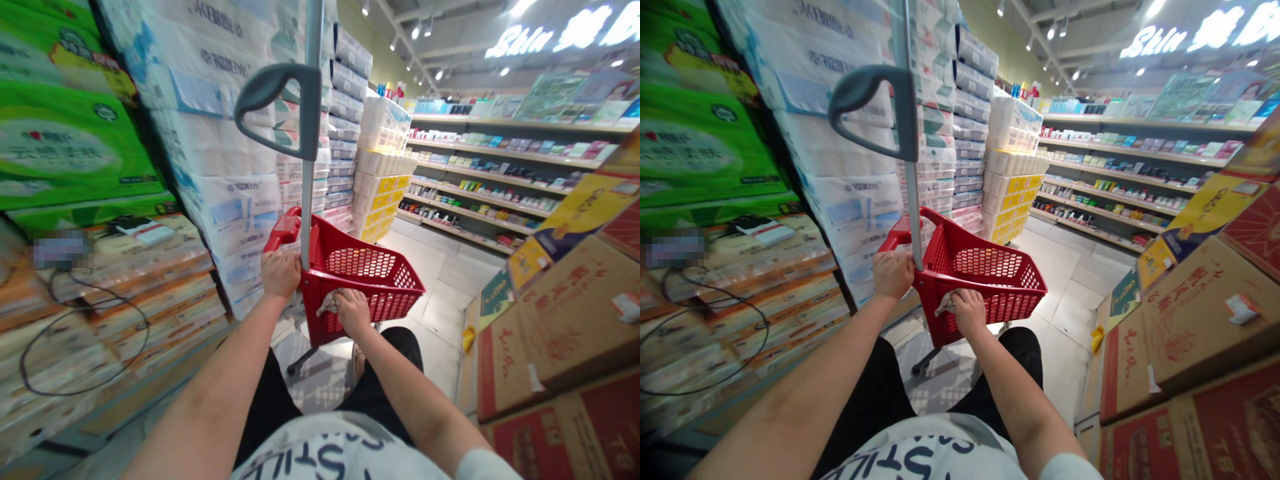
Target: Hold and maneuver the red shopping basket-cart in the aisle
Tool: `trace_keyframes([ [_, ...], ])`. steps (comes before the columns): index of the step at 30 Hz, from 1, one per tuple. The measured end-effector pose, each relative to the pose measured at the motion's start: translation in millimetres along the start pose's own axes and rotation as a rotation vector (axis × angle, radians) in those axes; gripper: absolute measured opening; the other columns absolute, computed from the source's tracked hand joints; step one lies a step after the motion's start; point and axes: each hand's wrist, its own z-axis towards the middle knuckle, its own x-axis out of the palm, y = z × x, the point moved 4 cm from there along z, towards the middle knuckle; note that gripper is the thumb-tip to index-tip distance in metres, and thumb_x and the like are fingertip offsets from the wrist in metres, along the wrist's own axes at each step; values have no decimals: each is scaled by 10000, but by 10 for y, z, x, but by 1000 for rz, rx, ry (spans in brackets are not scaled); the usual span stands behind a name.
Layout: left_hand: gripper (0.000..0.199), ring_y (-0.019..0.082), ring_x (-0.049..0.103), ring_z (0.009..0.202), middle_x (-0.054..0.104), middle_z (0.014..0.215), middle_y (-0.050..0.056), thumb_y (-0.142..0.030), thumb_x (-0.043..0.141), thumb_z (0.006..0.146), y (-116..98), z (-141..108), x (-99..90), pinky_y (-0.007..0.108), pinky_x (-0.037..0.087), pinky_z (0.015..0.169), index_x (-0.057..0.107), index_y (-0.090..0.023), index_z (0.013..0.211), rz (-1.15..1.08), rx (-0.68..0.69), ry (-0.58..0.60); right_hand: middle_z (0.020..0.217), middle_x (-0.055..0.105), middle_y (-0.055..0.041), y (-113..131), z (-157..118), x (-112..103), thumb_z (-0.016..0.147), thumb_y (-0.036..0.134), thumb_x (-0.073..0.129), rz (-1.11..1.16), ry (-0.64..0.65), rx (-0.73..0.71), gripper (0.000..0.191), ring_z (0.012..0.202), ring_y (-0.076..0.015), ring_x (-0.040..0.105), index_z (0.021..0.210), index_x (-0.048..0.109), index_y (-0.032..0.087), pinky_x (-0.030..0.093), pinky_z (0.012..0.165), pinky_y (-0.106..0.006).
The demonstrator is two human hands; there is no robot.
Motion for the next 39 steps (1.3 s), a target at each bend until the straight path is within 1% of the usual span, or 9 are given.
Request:
trace_keyframes([
  [6,311,263,566,781,658,684,84,-300,370,917,13,35,20,429,315,809,629,-218,766,54,12,15,1057,632,-62,0,2,26,898,203,514,-4,115,0,227,957,-206,507,1050,677,241,332,869,-346],
  [13,371,274,584,792,677,697,102,-289,325,928,38,170,77,435,313,788,644,-204,758,54,21,114,1188,596,-83,192,238,-171,958,257,454,107,-112,-95,318,1066,-213,485,1245,583,211,348,946,-346],
  [18,344,284,598,796,684,689,109,-272,357,903,97,248,155,438,317,783,658,-199,752,11,12,148,1018,641,-71,264,338,60,927,208,501,89,41,-105,212,961,-210,525,1056,669,207,422,872,-336],
  [24,289,279,609,770,678,670,110,-218,401,858,224,371,280,429,326,785,664,-193,740,54,7,201,1182,597,-90,469,475,172,955,218,462,173,-117,-228,284,1104,-193,494,1198,606,186,422,965,-314],
  [29,295,273,613,774,671,681,103,-224,391,863,281,419,326,418,345,779,672,-189,782,85,11,206,1073,617,-50,433,444,604,896,203,567,96,57,-277,219,947,-200,527,1092,650,252,483,818,-310],
  [31,306,268,613,786,664,673,96,-230,378,876,291,423,346,417,346,790,670,-191,792,91,21,183,1076,616,-53,396,444,699,907,192,546,124,22,-293,234,974,-203,521,1110,645,253,481,834,-309],
  [35,337,261,607,776,650,657,90,-264,355,909,312,432,403,415,345,801,650,-190,765,109,28,123,1128,603,-69,357,555,653,948,184,472,220,-169,-296,316,1098,-209,482,1236,590,238,428,958,-327],
  [37,364,257,603,768,645,654,90,-278,335,925,324,437,425,413,343,809,642,-188,753,123,30,90,1117,604,-65,347,596,638,940,191,492,210,-169,-307,324,1080,-213,491,1245,586,248,418,959,-337],
  [39,374,252,599,757,642,652,91,-283,328,931,339,442,445,411,339,813,641,-187,750,136,35,73,1073,612,-53,334,589,667,916,196,533,168,-98,-336,297,1007,-210,515,1193,616,265,430,914,-332],
])
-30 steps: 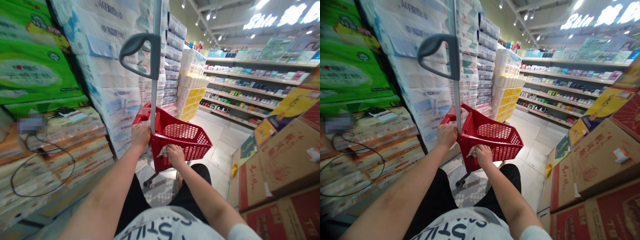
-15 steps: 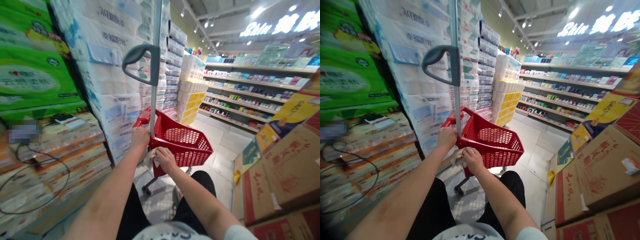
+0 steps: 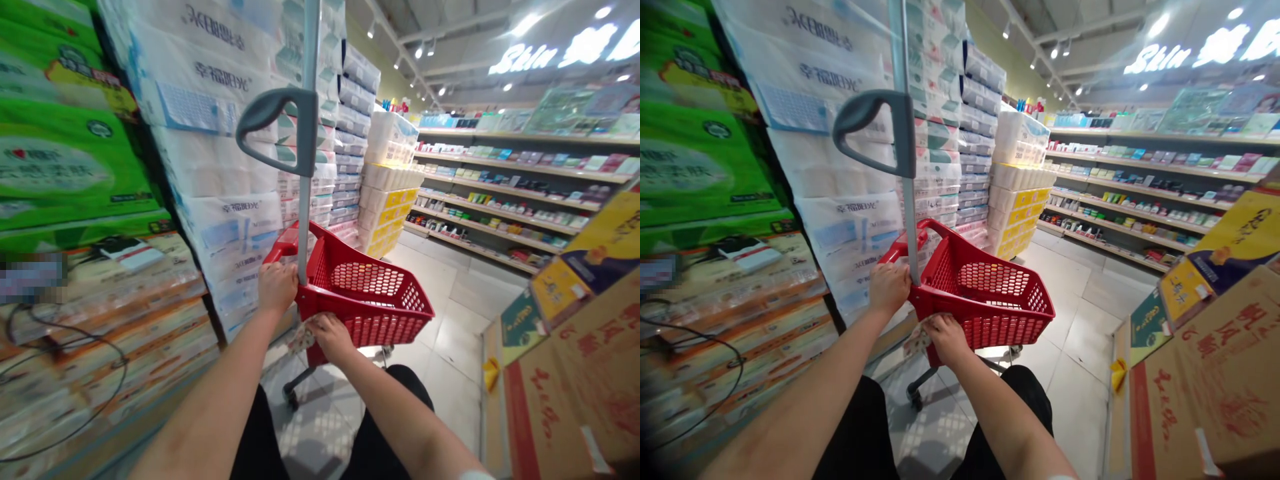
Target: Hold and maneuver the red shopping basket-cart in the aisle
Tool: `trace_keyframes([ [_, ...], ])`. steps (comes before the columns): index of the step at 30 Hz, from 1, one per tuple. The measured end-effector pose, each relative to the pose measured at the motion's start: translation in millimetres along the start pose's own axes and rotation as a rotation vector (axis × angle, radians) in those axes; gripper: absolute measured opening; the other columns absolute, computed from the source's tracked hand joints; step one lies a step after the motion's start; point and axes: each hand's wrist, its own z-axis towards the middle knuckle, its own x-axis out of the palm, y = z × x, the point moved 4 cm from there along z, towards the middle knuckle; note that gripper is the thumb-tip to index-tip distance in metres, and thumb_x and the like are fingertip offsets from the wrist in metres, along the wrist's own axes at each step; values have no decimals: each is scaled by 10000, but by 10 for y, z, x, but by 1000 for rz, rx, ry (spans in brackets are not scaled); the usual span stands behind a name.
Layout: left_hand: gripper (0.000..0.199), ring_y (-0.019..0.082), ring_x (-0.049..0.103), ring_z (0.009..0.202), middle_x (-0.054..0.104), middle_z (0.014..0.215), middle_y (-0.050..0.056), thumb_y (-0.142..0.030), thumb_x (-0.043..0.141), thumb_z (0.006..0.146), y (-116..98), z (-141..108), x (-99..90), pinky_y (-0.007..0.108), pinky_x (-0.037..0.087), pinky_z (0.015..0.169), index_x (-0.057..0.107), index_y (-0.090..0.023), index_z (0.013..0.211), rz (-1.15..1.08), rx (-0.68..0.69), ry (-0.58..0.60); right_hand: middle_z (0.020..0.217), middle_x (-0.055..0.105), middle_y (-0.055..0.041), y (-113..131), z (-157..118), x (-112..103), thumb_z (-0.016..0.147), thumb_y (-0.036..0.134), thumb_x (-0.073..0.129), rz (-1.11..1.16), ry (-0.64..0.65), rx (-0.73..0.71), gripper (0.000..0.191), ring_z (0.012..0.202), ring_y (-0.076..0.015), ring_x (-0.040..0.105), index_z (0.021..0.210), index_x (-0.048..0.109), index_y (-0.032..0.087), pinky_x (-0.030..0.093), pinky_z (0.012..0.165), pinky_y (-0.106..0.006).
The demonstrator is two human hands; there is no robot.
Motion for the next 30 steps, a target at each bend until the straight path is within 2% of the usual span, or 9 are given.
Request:
trace_keyframes([
  [3,366,248,596,748,637,650,83,-284,338,928,29,11,34,406,335,803,633,-192,733,9,16,1,1042,618,-42,-38,-76,7,897,202,565,-23,55,-7,242,951,-201,525,1114,650,268,423,884,-328],
  [7,347,250,598,747,643,657,77,-278,354,918,68,45,66,405,330,782,626,-198,718,20,27,29,1091,616,-65,-177,-154,-113,904,183,546,-67,-63,125,283,1012,-220,500,1167,627,246,374,920,-369],
  [12,350,262,604,753,648,657,87,-279,357,909,65,84,67,410,324,765,632,-193,710,15,19,61,1020,627,-53,-284,-251,-154,882,174,566,-80,-23,107,222,967,-217,489,1068,662,249,356,920,-364],
  [16,340,268,606,767,656,681,96,-270,359,902,52,88,64,412,322,766,638,-188,725,4,14,64,997,621,-66,-364,-315,-209,889,184,553,-131,-85,177,237,946,-229,478,1099,652,231,352,899,-377],
  [22,352,262,603,753,643,652,84,-281,350,917,70,98,84,400,327,744,624,-195,711,18,31,61,962,622,-63,-439,-384,-118,873,192,574,-115,-57,70,188,923,-225,483,1027,673,234,370,867,-362],
  [24,352,259,600,747,642,652,80,-280,341,921,82,107,99,400,330,748,620,-197,722,18,40,52,961,627,-62,-496,-492,-36,866,182,582,-118,-60,92,192,924,-224,490,1027,673,233,372,872,-361],
  [27,333,255,597,742,639,655,71,-272,344,919,105,118,133,403,335,763,611,-201,734,12,47,39,903,635,-43,-575,-742,80,839,135,598,-122,-52,96,160,881,-211,500,928,683,237,381,841,-344],
  [30,312,252,594,747,627,648,62,-279,354,914,127,109,176,403,340,786,600,-203,737,-1,44,20,906,638,-43,-678,-949,20,841,111,570,-129,-151,159,199,882,-208,506,946,682,238,381,850,-349],
])
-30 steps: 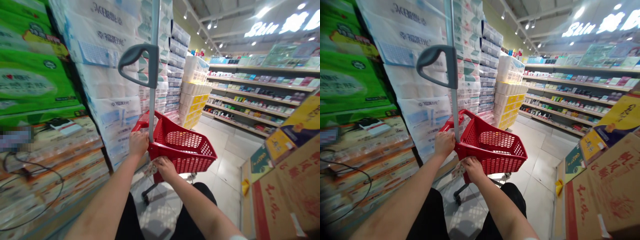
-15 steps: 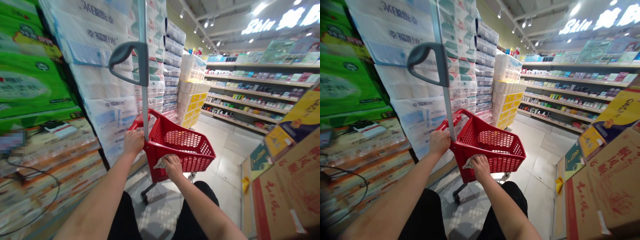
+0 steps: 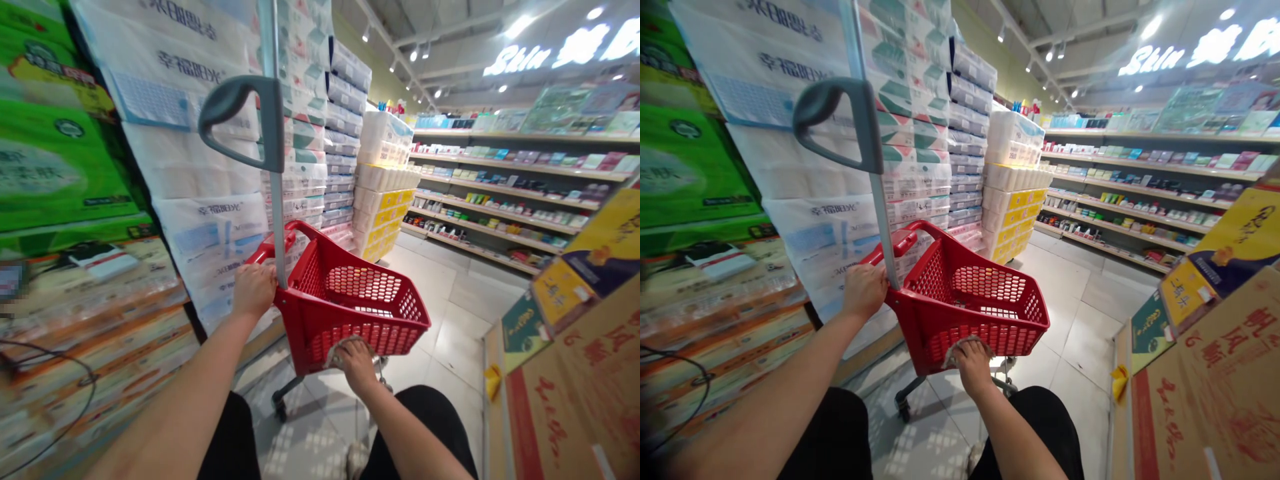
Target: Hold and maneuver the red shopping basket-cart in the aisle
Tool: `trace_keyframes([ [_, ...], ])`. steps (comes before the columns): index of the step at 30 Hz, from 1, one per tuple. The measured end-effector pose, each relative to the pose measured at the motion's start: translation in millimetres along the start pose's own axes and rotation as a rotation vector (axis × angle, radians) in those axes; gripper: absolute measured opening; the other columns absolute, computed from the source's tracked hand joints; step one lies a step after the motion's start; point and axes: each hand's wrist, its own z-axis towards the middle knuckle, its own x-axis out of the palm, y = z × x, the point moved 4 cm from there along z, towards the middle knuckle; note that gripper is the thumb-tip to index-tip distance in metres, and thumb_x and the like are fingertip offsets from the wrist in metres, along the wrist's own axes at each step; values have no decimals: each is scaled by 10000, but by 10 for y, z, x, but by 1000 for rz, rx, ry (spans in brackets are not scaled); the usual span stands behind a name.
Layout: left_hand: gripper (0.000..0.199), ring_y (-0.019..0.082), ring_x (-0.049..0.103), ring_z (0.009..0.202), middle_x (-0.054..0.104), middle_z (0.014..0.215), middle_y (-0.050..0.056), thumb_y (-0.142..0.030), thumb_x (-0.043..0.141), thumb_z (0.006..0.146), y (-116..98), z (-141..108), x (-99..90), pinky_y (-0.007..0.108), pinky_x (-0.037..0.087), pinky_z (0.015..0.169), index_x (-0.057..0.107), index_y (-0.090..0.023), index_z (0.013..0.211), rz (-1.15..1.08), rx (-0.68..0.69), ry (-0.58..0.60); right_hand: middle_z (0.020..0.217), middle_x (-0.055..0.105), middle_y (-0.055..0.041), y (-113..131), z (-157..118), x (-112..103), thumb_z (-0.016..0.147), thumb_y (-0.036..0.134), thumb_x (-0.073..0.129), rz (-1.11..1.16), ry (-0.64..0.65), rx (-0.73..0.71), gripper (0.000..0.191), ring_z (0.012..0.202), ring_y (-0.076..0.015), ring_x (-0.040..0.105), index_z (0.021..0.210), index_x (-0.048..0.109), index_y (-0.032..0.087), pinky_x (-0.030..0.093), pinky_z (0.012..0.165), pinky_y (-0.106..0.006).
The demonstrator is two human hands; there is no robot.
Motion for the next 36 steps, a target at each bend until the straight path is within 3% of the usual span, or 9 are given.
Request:
trace_keyframes([
  [3,286,254,592,767,629,668,67,-283,374,898,6,-31,41,412,344,822,601,-202,745,-8,-24,-57,1011,624,-72,-110,23,-188,866,149,534,24,-118,65,272,972,-222,502,1104,648,216,372,908,-371],
  [6,268,265,591,800,638,691,79,-281,389,882,-5,-61,79,427,341,854,609,-208,749,-5,-76,-117,1018,615,-73,-163,154,-292,860,149,512,25,-134,144,277,970,-224,497,1093,645,216,367,904,-373],
  [12,249,281,577,829,645,723,100,-279,401,871,-46,-68,173,451,320,890,618,-211,770,-109,-145,-101,1006,604,-76,-170,232,-182,832,150,533,81,-63,234,279,971,-229,491,1079,646,216,378,903,-369],
  [18,269,292,560,882,640,752,116,-292,373,890,-70,-99,226,463,303,903,606,-197,794,-109,-185,-94,978,625,-62,-72,225,-64,844,135,536,122,76,124,253,902,-208,514,1041,666,228,395,901,-350],
  [22,254,287,561,872,636,754,109,-296,385,884,-79,-105,219,461,302,904,596,-203,778,-144,-203,-62,1044,619,-76,-69,265,-114,865,148,527,182,7,169,295,968,-214,510,1128,647,212,403,905,-340],
  [28,253,286,560,861,641,774,116,-296,384,889,-72,-112,221,458,304,899,600,-196,803,-130,-193,-83,987,633,-48,-70,249,-32,836,136,565,173,100,145,266,918,-207,515,1040,685,256,396,887,-342],
  [31,247,292,559,870,642,771,119,-290,392,883,-72,-120,233,461,308,890,610,-194,816,-114,-171,-97,1051,615,-74,-126,174,-61,828,137,562,145,31,248,329,959,-223,504,1130,654,230,395,887,-359],
  [36,264,286,562,860,639,750,114,-288,381,889,-80,-126,218,457,318,883,617,-195,814,-69,-146,-124,996,613,-57,-203,-9,-87,784,94,564,154,37,232,309,951,-220,506,1021,686,250,408,876,-363],
])
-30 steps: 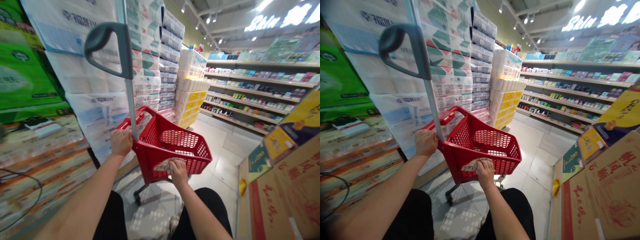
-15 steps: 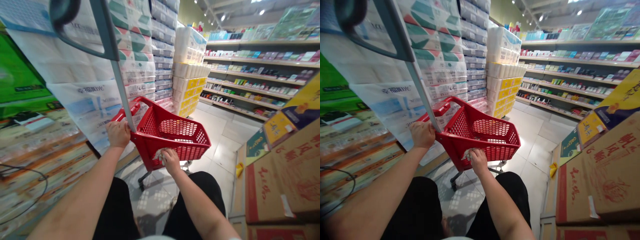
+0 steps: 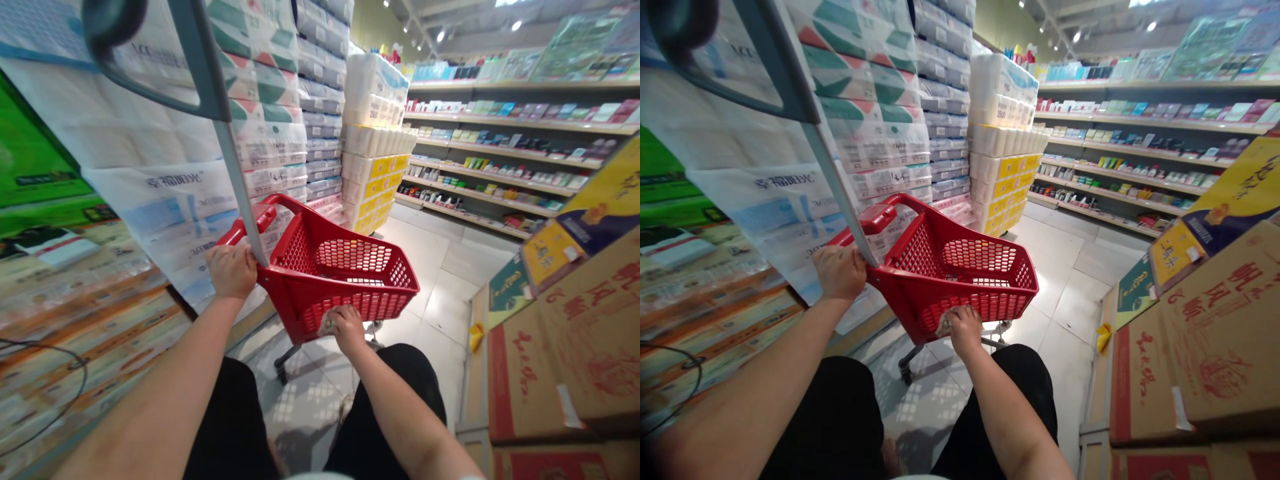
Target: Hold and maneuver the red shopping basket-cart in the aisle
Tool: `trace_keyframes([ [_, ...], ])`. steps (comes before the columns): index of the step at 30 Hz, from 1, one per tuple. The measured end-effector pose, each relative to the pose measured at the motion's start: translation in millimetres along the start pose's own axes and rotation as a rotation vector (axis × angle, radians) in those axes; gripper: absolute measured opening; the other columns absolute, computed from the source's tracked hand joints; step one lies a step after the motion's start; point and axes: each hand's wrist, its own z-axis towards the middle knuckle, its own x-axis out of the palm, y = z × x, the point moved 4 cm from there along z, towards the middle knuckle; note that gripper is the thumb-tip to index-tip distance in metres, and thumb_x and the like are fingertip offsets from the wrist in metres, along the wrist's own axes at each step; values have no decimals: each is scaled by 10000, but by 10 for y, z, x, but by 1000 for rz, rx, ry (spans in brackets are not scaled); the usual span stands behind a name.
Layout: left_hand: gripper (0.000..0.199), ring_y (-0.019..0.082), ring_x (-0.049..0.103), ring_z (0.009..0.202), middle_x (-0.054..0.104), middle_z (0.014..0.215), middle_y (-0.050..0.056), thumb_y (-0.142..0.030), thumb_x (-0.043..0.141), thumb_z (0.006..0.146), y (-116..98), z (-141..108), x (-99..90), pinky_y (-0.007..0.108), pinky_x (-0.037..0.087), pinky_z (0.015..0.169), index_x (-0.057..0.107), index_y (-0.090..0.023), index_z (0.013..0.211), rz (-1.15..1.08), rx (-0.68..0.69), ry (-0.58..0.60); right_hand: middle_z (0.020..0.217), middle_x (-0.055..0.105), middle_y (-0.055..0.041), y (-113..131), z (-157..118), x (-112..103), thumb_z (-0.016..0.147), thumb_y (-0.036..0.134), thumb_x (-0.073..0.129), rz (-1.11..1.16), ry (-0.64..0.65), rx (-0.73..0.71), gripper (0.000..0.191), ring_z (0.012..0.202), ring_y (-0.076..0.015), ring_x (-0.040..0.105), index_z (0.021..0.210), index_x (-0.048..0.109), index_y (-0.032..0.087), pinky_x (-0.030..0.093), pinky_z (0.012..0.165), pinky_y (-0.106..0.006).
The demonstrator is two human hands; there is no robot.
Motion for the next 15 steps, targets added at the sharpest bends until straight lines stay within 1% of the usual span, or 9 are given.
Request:
trace_keyframes([
  [3,263,272,547,843,639,763,107,-298,373,898,-10,5,-5,443,321,873,599,-193,817,6,7,10,1076,587,-84,-158,-66,-86,794,96,532,10,-138,68,353,1014,-232,495,1097,660,224,412,911,-382],
  [4,262,265,538,836,635,759,101,-302,367,902,-16,8,-6,435,322,867,589,-193,814,13,9,15,1071,585,-86,-214,-81,-104,790,91,524,5,-152,81,356,1016,-234,494,1093,659,220,413,915,-389],
  [7,280,248,503,815,608,720,87,-311,340,916,-28,19,-11,420,324,861,558,-189,789,47,-3,14,987,598,-66,-362,-120,-125,762,63,516,22,-101,70,327,951,-217,512,999,675,221,439,870,-370],
  [8,287,244,494,811,599,711,85,-313,332,919,-32,23,-13,420,322,866,552,-187,785,52,-11,13,985,598,-66,-406,-133,-137,762,62,513,34,-102,70,320,950,-214,514,994,672,215,445,865,-365],
  [12,307,236,472,816,581,713,86,-318,319,928,-42,34,-7,423,306,892,559,-170,805,35,-22,32,1094,563,-110,-575,-181,-235,801,95,488,73,-221,179,345,1046,-229,508,1107,625,177,443,932,-394],
  [15,325,237,466,820,576,716,87,-320,306,934,-40,28,6,419,299,896,573,-161,839,65,-19,33,1054,559,-98,-642,-175,-264,806,108,480,137,-195,221,348,997,-213,540,1115,617,188,472,902,-372],
])
